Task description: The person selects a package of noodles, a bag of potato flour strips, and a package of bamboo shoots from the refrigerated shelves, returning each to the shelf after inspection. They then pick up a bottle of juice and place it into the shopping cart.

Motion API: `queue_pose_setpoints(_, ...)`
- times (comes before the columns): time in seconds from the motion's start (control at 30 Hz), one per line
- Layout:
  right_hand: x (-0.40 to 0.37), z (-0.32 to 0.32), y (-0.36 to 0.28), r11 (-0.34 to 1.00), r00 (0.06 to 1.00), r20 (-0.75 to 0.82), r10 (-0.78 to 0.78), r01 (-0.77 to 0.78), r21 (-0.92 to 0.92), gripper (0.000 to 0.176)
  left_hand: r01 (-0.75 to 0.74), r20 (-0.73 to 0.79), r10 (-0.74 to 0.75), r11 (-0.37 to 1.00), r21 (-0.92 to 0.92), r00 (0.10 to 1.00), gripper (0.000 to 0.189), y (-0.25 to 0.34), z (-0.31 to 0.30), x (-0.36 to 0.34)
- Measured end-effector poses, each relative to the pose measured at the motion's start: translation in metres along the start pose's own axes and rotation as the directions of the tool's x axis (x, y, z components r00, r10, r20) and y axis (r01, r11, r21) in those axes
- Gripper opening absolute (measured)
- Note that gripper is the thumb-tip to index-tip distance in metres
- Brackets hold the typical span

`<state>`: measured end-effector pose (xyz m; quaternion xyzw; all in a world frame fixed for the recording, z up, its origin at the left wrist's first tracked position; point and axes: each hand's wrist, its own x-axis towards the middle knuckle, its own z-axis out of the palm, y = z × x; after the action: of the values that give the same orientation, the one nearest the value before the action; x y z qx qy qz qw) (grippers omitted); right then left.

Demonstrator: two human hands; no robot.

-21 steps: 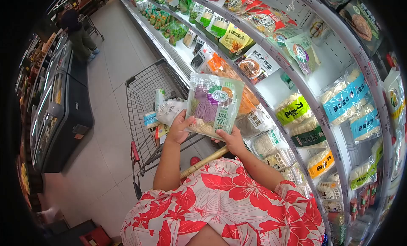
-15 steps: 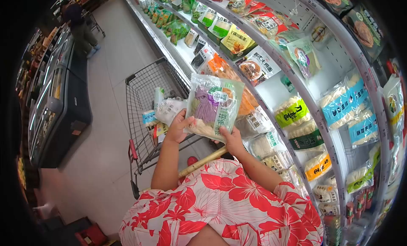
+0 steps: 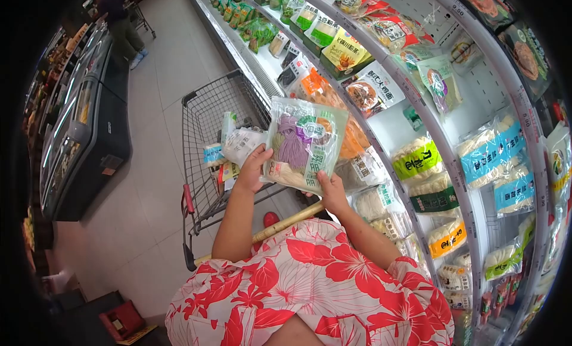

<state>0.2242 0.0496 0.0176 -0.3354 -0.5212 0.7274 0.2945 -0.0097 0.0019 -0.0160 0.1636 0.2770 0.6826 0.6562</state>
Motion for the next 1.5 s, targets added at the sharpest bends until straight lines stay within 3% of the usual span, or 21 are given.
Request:
queue_pose_setpoints(0.2, 0.002, -0.004, 0.008, 0.997, 1.0, 0.009, -0.014, 0.013, 0.073, 0.045, 0.021, 0.032, -0.02, 0.999, -0.024, 0.999, 0.028, 0.005, 0.007, -0.002)
queue_pose_setpoints(0.27, 0.001, -0.002, 0.0, 1.0, 1.0, 0.022, 0.002, -0.002, -0.004, 0.043, -0.004, -0.038, 0.004, 1.0, 0.0, 0.999, 0.017, 0.011, 0.02, -0.006)
queue_pose_setpoints(0.33, 0.002, -0.005, 0.008, 0.993, 0.999, -0.008, 0.036, -0.035, 0.111, 0.039, 0.015, -0.007, -0.015, 1.0, 0.004, 1.0, 0.017, 0.009, 0.02, -0.004)
queue_pose_setpoints(0.4, 0.0, -0.004, 0.008, 0.992, 0.997, -0.05, 0.066, -0.061, 0.107, 0.038, -0.008, -0.075, 0.008, 1.0, 0.009, 0.997, 0.017, 0.012, 0.028, -0.007)
queue_pose_setpoints(0.63, 0.001, -0.006, 0.01, 0.993, 0.999, 0.005, 0.033, -0.034, 0.116, 0.04, -0.02, -0.039, 0.02, 1.0, -0.002, 0.999, 0.021, 0.012, 0.029, -0.008)
queue_pose_setpoints(1.1, 0.0, -0.005, 0.008, 0.998, 0.999, -0.035, 0.013, -0.011, 0.063, 0.042, -0.008, -0.005, 0.008, 1.0, -0.016, 1.0, 0.022, 0.007, 0.019, -0.005)
queue_pose_setpoints(1.17, 0.0, -0.005, 0.008, 0.998, 0.999, -0.029, 0.019, -0.018, 0.061, 0.042, 0.001, 0.029, 0.0, 1.0, -0.021, 1.0, 0.035, 0.004, 0.01, -0.002)
queue_pose_setpoints(1.4, 0.001, -0.006, 0.011, 0.998, 0.999, -0.044, 0.018, -0.015, 0.065, 0.04, 0.004, 0.014, -0.004, 1.0, 0.01, 1.0, 0.038, 0.007, 0.017, -0.003)
queue_pose_setpoints(1.5, 0.0, -0.006, 0.009, 0.997, 0.998, -0.038, 0.04, -0.037, 0.071, 0.041, -0.004, -0.037, 0.004, 1.0, 0.006, 0.999, 0.025, 0.008, 0.027, -0.007)
